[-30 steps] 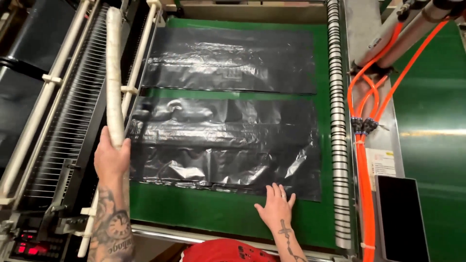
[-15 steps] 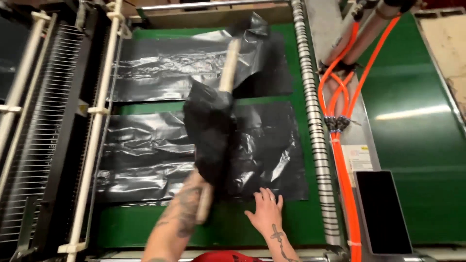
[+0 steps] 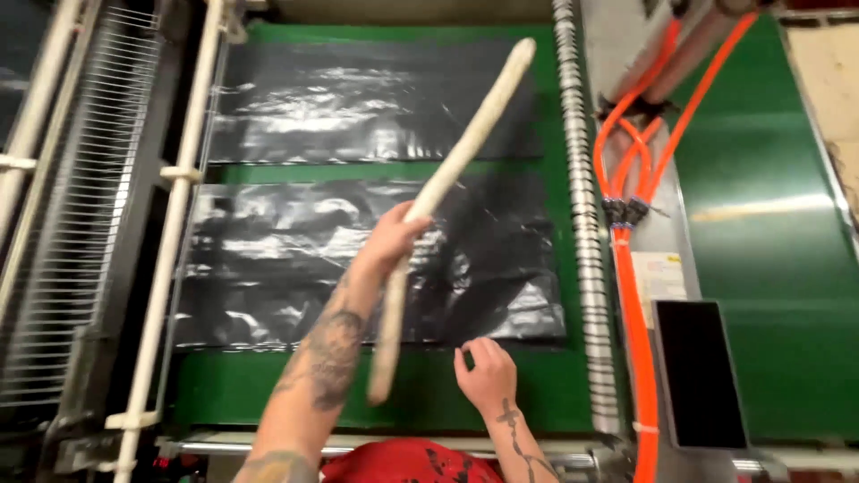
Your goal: Using a long tube to smooth and guide plastic bags on a conveyor belt as they are produced by a machine.
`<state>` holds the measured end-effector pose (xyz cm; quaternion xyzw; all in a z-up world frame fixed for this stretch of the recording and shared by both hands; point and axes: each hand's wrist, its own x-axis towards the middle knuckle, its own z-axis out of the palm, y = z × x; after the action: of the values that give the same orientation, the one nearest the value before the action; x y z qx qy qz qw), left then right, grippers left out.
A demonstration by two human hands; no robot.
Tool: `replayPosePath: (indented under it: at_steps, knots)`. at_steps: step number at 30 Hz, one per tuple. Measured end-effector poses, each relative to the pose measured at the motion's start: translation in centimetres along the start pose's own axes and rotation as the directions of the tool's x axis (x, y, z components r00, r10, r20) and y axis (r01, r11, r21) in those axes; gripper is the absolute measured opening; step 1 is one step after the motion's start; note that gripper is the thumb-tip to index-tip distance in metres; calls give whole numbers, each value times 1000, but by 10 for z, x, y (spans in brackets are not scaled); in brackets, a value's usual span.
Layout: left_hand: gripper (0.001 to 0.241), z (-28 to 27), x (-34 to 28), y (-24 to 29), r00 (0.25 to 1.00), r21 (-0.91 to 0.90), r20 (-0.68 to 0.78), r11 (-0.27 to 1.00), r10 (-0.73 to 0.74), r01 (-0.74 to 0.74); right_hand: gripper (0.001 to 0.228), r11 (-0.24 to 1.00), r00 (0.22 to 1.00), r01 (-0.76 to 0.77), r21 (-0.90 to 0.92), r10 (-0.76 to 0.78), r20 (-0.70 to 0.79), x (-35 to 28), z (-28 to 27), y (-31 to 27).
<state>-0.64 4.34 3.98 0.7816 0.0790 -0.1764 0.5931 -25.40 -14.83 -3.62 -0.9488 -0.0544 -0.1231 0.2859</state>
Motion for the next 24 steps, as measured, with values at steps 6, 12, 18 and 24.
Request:
replayPosePath:
  at_steps: [6, 12, 18, 24]
  knots:
    - [73, -163, -102, -20, 946, 321, -268, 943, 183, -92, 59, 945, 854, -187, -270, 292, 430, -2, 24, 8]
    - [71, -245, -217, -13, 800, 616, -567, 746, 197, 253, 54, 912, 776, -218, -348, 378, 505, 3, 14, -5]
    - [68, -279, -230, -34, 702, 727, -658, 474, 273, 497, 51, 911, 777, -215, -351, 378, 503, 2, 17, -3]
    - [70, -276, -172, -43, 654, 738, -668, 432, 354, 519, 47, 920, 808, -214, -330, 356, 469, 0, 23, 3]
